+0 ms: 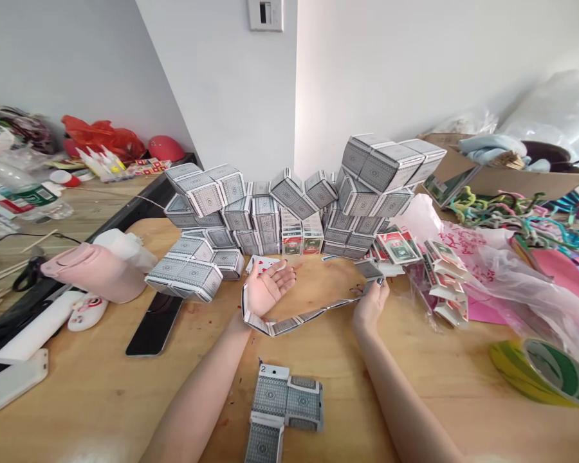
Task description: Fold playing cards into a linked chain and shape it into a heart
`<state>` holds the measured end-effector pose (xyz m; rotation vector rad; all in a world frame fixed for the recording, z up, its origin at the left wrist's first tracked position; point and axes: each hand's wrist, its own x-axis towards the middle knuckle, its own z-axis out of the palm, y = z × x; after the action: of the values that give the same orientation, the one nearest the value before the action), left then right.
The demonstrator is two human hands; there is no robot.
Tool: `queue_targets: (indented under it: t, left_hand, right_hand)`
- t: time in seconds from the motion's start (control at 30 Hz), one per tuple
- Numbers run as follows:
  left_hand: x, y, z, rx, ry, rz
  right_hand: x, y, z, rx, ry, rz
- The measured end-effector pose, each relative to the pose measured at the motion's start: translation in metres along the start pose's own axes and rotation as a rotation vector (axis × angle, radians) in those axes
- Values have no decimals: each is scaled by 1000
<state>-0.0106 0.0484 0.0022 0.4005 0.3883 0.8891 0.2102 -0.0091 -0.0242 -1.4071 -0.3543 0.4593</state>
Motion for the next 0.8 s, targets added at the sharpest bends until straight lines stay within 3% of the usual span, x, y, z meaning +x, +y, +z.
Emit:
queue_targets:
  t: [0.17,0.33,0.47,0.57,0.73,0.8]
  left_hand:
    - [0,0,-3,33,69,45]
    - [-5,5,0,98,97,199]
    - [-5,9,-2,162,230,337]
    - [-3,9,-2,421,356,423]
    - [-7,12,4,1143,430,497]
    - [-16,17,5,1233,456,495]
  right_hand:
    - [7,1,-5,-47,52,-9]
    - [9,-1,-9,-131,71,-58]
    - [9,-4,-10,-102,105,-26]
    - [8,-4,-11,-59,71,-1]
    - [4,-2,-11,-73,-109,-42]
    - [3,-1,-10,-100,-102,-68]
